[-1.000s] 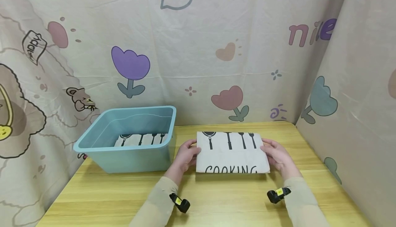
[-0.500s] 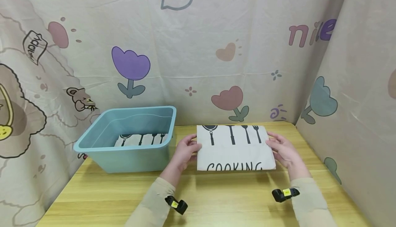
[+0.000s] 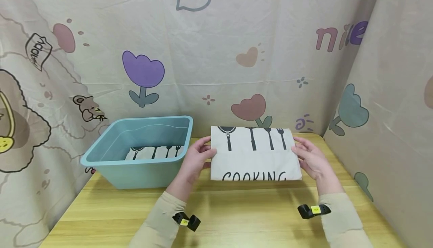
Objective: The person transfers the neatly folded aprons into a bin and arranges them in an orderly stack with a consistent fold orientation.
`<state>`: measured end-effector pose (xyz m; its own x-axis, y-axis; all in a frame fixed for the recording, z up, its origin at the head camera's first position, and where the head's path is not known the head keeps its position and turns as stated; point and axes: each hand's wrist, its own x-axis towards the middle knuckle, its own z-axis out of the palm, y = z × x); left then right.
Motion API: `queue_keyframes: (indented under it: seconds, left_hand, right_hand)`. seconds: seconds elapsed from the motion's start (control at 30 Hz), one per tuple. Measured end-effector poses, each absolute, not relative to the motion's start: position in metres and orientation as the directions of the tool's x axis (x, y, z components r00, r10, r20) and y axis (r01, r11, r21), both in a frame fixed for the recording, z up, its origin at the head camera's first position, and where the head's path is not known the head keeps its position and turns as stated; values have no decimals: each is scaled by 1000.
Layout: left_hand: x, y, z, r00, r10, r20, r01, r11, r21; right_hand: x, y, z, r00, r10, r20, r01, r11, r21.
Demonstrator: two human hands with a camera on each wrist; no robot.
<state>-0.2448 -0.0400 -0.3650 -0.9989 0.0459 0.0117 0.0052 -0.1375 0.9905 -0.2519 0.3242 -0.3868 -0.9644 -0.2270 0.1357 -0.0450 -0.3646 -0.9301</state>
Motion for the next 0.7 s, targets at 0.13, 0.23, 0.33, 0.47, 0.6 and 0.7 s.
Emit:
queue_keyframes:
  seconds: [0.13, 0.23, 0.33, 0.47, 0.6, 0.7]
  left_hand:
    - [-240, -47, -354, -997, 55, 60, 52, -139, 989]
    - [-237, -53, -346, -995, 45, 87, 81, -114, 990]
    - [-235, -60, -338, -993, 32, 112, 109, -85, 990]
    - [-232, -72, -328, -992, 5, 129, 128, -55, 990]
    - [-231, -85, -321, -991, -26, 128, 128, -24, 991]
    - [-231, -94, -317, -990, -47, 136, 137, -11, 991]
  right_hand:
    - [-251, 318, -381, -949, -253, 189, -76, -399, -914]
    - [-251, 311, -375, -947, -253, 200, -85, -404, -911]
    - [-250, 303, -367, -953, -235, 192, -87, -394, -915]
    - [-251, 290, -355, -958, -207, 197, -107, -379, -919]
    - [-252, 276, -343, -962, -188, 199, -119, -368, -922]
    - [-253, 265, -337, -967, -177, 186, -114, -353, -929]
